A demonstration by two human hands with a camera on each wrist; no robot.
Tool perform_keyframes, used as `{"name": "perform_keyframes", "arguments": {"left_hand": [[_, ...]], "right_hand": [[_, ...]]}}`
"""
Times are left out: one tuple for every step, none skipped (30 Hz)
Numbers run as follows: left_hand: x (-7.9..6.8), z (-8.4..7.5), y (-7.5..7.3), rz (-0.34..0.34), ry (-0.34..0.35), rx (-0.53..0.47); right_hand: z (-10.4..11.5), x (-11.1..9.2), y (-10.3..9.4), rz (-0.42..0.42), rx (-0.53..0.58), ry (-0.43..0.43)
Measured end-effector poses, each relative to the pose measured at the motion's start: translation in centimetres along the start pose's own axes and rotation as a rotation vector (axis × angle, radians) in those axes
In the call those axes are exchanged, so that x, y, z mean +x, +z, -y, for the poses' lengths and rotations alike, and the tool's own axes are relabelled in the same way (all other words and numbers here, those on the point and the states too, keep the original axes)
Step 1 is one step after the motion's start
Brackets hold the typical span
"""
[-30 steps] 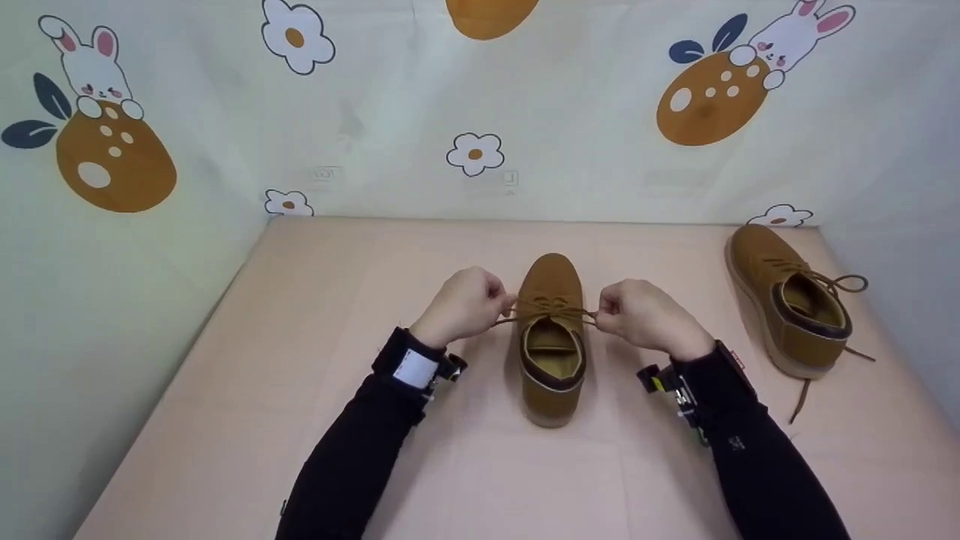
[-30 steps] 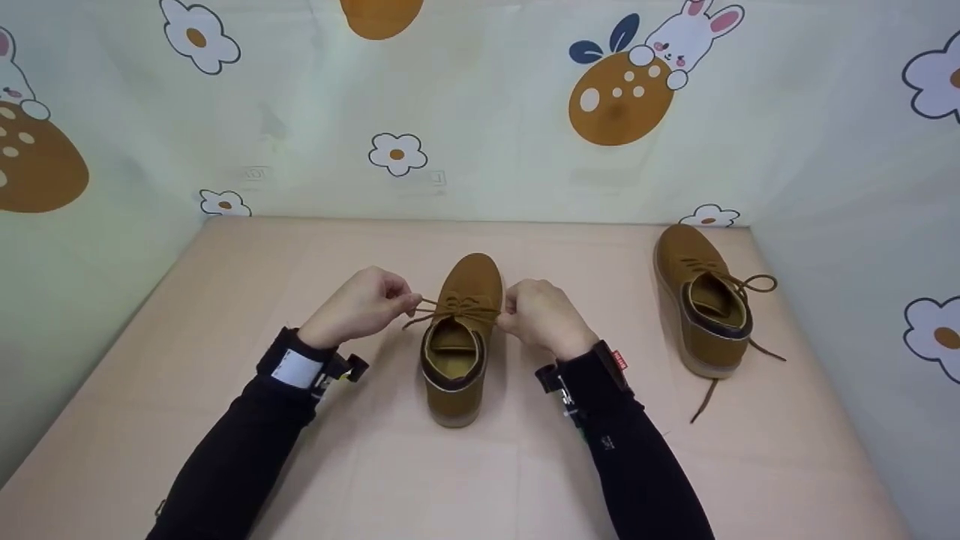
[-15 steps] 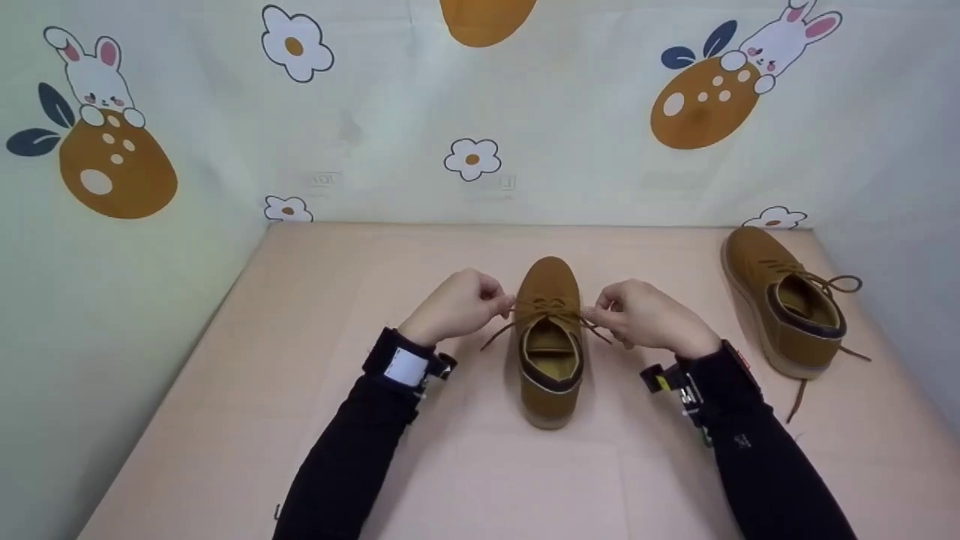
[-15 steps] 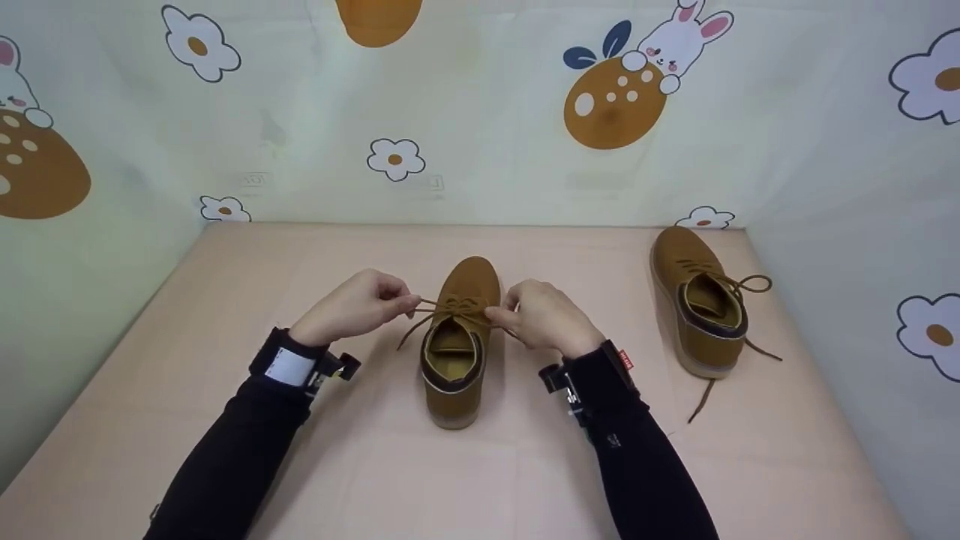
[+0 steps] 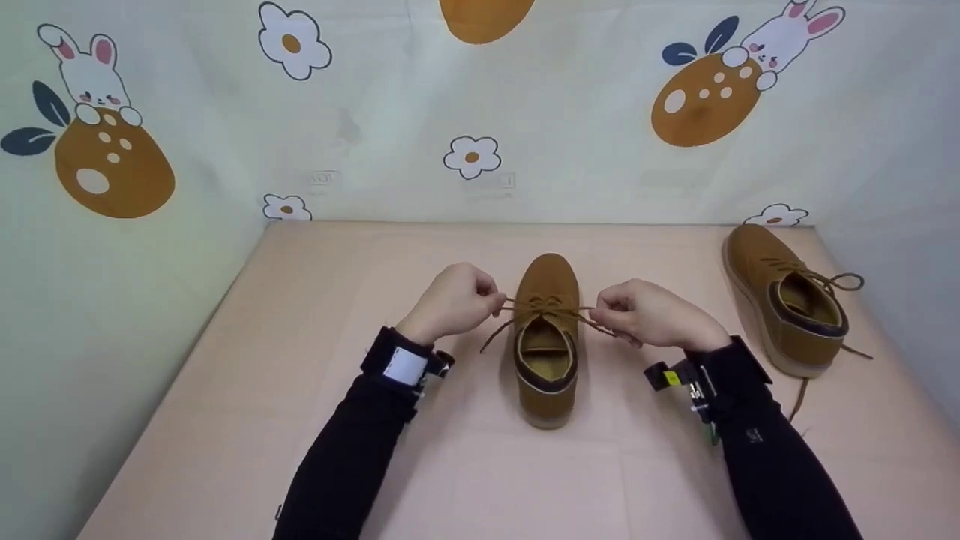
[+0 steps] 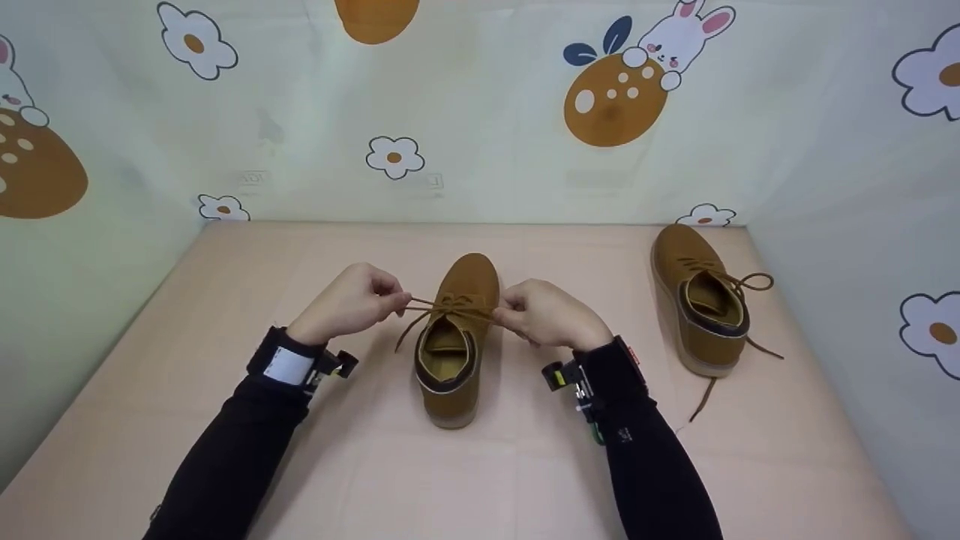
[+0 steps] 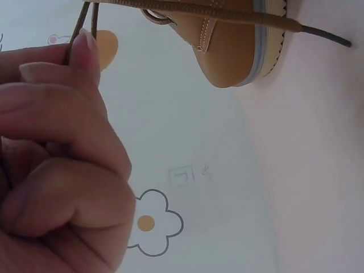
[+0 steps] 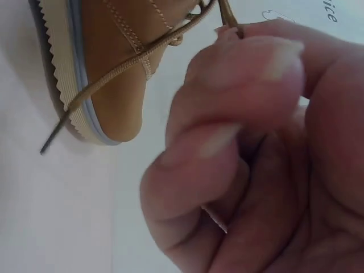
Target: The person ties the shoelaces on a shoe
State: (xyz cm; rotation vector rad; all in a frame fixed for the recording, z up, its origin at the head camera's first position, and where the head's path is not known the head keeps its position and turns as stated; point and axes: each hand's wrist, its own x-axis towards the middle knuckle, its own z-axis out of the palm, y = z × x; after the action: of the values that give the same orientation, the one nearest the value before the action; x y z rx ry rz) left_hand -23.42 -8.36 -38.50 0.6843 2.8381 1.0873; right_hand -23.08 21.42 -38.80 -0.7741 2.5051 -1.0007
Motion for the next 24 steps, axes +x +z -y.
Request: {"name": "perform_keyframes", "arguments": {"left_hand": [[-0.1,-0.1,0.0,-0.001,-0.012,0.013],[-0.1,-0.1,0.0,0.004,-0.021,0.029],[-0.2,-0.2,0.0,0.006,-0.032,0.052],[-0.2,-0.3,0.0,0.009,-0.041,0.078],[-0.3,-0.3,0.1,0.016,-0.052,0.098],[-0.3,-0.4,0.1,0.024,-0.062,0.118],[-0.4,-0.4,0.1,0.029,-0.071,0.139],[-0.4,-0.4,0.2,0.031,-0.080,0.154],[-0.5,-0.4,0.2,0.028,-0.094,0.163],[-0.5,-0.4,0.1,0.025,-0.105,0.164],[-0.5,-0.4,0.0,0.020,-0.113,0.157],[-0.5,-0.3,0.0,0.015,-0.119,0.142],[-0.5,-0.2,-0.1,0.013,-0.123,0.121],[-0.5,-0.1,-0.1,0.011,-0.127,0.095],[-0.5,0.0,-0.1,0.009,-0.126,0.073],[-0.4,0.1,-0.1,0.013,-0.118,0.052],[-0.4,0.2,0.0,0.021,-0.108,0.033],[-0.3,0.2,0.1,0.032,-0.101,0.017],[-0.2,0.2,0.3,0.046,-0.092,0.008],[-0.1,0.2,0.4,0.057,-0.082,0.001],[0.0,0.2,0.6,0.070,-0.069,-0.002],[0.1,0.2,0.8,0.081,-0.059,-0.005],[0.1,0.2,1.0,0.086,-0.053,-0.007],[0.2,0.3,1.1,0.087,-0.046,-0.007]], "right_hand": [[0.0,0.0,0.0,-0.006,-0.032,-0.001],[0.0,0.0,0.1,-0.006,-0.065,-0.006],[0.0,0.0,0.2,-0.005,-0.098,-0.007],[0.0,0.0,0.3,-0.005,-0.135,-0.011],[0.0,0.1,0.5,-0.004,-0.170,-0.018],[0.0,0.1,0.6,-0.004,-0.201,-0.023],[0.1,0.2,0.8,-0.008,-0.230,-0.031],[0.1,0.2,0.9,-0.016,-0.249,-0.038],[0.1,0.3,1.0,-0.027,-0.263,-0.042],[0.2,0.3,1.1,-0.037,-0.263,-0.041],[0.2,0.2,1.1,-0.044,-0.252,-0.040],[0.2,0.2,1.1,-0.048,-0.234,-0.038],[0.2,0.2,1.0,-0.046,-0.210,-0.036],[0.2,0.1,0.9,-0.041,-0.179,-0.033],[0.2,0.1,0.8,-0.034,-0.143,-0.022],[0.2,0.1,0.7,-0.024,-0.101,-0.011],[0.2,0.0,0.6,-0.016,-0.071,-0.007],[0.2,0.0,0.6,-0.010,-0.048,-0.004],[0.2,0.1,0.5,-0.005,-0.032,0.001],[0.2,0.1,0.5,-0.002,-0.021,0.004],[0.2,0.1,0.5,0.001,-0.017,0.008],[0.2,0.2,0.5,0.007,-0.014,0.010],[0.2,0.2,0.6,0.012,-0.017,0.012],[0.1,0.3,0.6,0.018,-0.021,0.014]]}}
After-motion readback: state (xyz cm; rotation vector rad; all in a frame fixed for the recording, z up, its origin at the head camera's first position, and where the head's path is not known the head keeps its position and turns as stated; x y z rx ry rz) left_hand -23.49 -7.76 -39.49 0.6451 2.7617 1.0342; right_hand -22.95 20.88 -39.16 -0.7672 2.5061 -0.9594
